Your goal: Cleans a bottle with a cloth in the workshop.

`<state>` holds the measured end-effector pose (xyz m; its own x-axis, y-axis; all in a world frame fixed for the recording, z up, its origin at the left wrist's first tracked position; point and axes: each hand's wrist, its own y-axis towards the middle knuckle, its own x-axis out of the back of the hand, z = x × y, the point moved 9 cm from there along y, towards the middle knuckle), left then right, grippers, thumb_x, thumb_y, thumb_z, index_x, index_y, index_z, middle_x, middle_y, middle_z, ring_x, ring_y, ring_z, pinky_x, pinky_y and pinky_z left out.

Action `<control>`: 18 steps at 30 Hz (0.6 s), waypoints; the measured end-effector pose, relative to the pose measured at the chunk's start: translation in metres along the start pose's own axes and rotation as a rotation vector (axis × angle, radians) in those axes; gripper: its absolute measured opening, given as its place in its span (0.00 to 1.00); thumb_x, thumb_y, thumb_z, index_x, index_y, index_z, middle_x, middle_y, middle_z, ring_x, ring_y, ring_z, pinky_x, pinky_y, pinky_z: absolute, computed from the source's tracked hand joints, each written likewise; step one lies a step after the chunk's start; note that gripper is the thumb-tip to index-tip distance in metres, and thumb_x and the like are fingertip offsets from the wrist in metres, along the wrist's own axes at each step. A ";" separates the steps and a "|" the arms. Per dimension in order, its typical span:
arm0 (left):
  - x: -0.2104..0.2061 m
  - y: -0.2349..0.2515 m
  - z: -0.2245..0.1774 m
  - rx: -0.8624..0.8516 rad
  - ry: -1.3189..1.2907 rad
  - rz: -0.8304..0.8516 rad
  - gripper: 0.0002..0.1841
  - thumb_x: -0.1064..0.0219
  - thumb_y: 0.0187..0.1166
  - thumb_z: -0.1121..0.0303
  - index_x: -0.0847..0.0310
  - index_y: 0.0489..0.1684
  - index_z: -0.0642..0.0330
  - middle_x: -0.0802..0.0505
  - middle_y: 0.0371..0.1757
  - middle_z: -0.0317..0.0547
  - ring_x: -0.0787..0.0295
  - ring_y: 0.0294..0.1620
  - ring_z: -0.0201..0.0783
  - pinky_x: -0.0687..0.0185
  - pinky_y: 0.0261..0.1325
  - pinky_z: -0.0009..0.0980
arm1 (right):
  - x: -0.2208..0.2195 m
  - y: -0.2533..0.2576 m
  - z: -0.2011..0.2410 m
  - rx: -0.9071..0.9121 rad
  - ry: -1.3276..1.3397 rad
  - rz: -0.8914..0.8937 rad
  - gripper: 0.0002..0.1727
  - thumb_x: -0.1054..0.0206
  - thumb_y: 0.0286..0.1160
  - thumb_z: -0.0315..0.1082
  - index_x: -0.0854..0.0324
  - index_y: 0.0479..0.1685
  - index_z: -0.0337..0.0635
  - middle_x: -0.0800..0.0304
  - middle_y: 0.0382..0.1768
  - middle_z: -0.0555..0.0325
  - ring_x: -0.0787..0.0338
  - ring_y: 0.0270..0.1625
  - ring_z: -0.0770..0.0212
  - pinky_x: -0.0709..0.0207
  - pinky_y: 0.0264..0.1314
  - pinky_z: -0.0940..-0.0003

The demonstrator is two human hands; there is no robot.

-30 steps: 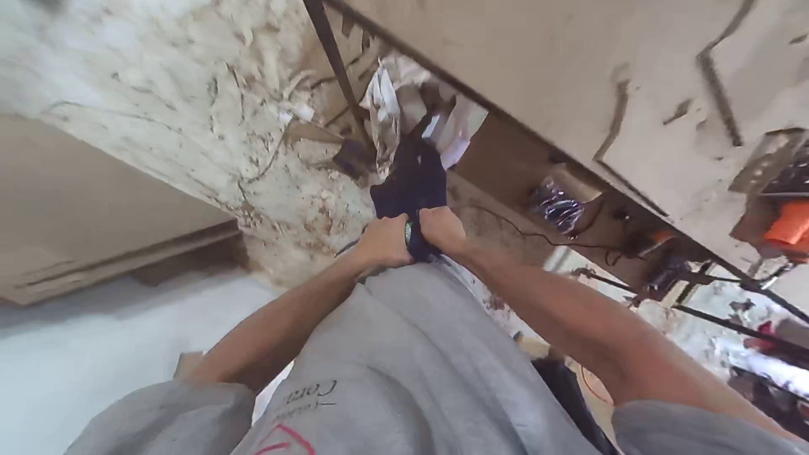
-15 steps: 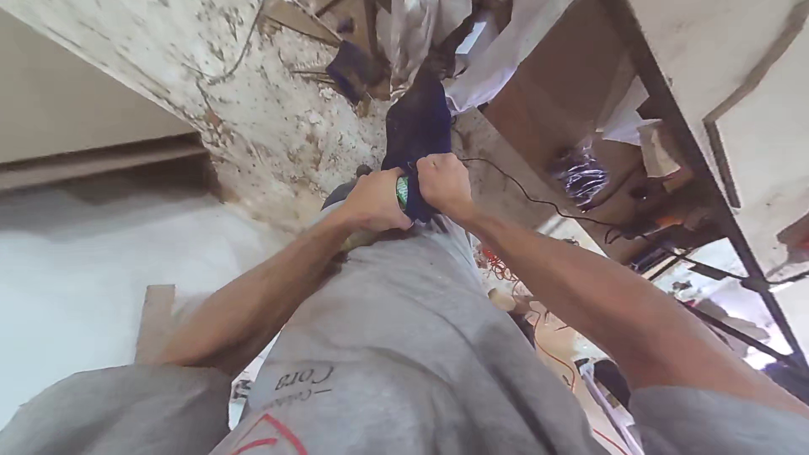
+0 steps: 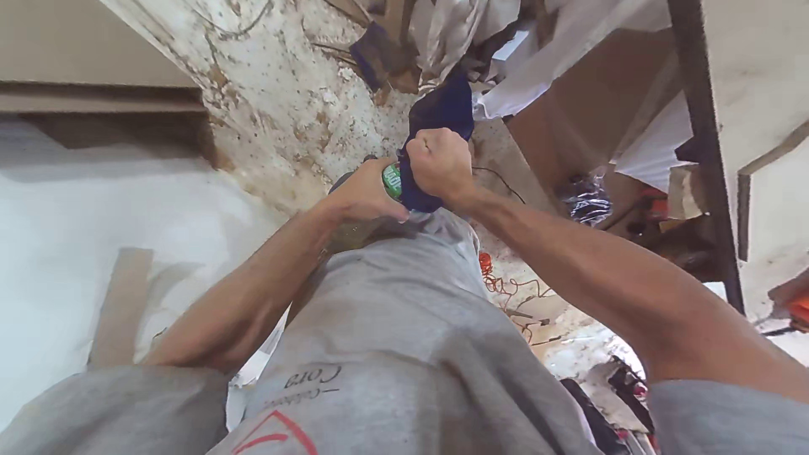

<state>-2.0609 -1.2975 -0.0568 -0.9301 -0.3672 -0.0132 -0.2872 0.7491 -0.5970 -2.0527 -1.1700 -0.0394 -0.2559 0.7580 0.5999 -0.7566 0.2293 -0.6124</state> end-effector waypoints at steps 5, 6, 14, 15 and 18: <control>0.017 -0.009 -0.028 -0.046 -0.093 -0.102 0.43 0.12 0.47 0.70 0.24 0.72 0.60 0.06 0.54 0.45 0.07 0.52 0.33 0.09 0.59 0.36 | 0.028 0.007 0.023 0.046 0.049 -0.001 0.24 0.52 0.82 0.50 0.24 0.21 0.49 0.21 0.21 0.56 0.15 0.32 0.51 0.30 0.32 0.43; 0.023 -0.012 -0.038 -0.063 -0.120 -0.151 0.43 0.12 0.47 0.69 0.26 0.73 0.61 0.06 0.54 0.45 0.07 0.53 0.33 0.09 0.61 0.36 | 0.040 0.005 0.032 0.085 0.141 -0.023 0.26 0.53 0.85 0.52 0.21 0.24 0.48 0.21 0.22 0.55 0.16 0.31 0.52 0.29 0.32 0.44; 0.071 -0.042 -0.174 -0.479 -0.495 -0.500 0.43 0.42 0.81 0.55 0.59 0.90 0.72 0.25 0.80 0.59 0.22 0.75 0.35 0.22 0.76 0.34 | 0.156 -0.039 0.100 0.513 0.604 -0.253 0.39 0.43 0.79 0.60 0.26 0.81 0.40 0.23 0.76 0.44 0.27 0.81 0.53 0.34 0.85 0.51; 0.068 -0.049 -0.193 -0.507 -0.512 -0.492 0.45 0.48 0.84 0.51 0.67 0.93 0.70 0.32 0.86 0.61 0.27 0.81 0.35 0.26 0.79 0.34 | 0.167 -0.052 0.106 0.545 0.529 -0.319 0.49 0.36 0.69 0.67 0.31 0.85 0.39 0.27 0.79 0.41 0.30 0.84 0.49 0.37 0.86 0.45; 0.048 -0.079 -0.244 -0.622 -0.440 -0.414 0.52 0.49 0.85 0.37 0.72 0.93 0.72 0.42 0.91 0.63 0.39 0.89 0.36 0.36 0.88 0.37 | 0.186 -0.093 0.121 0.671 0.555 -0.422 0.68 0.15 0.48 0.62 0.48 0.92 0.37 0.31 0.84 0.44 0.29 0.84 0.54 0.32 0.86 0.50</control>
<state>-2.1388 -1.2396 0.1856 -0.5870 -0.7605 -0.2775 -0.7755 0.6266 -0.0768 -2.1031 -1.1238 0.1915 0.3058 0.9132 0.2693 -0.9514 0.2826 0.1221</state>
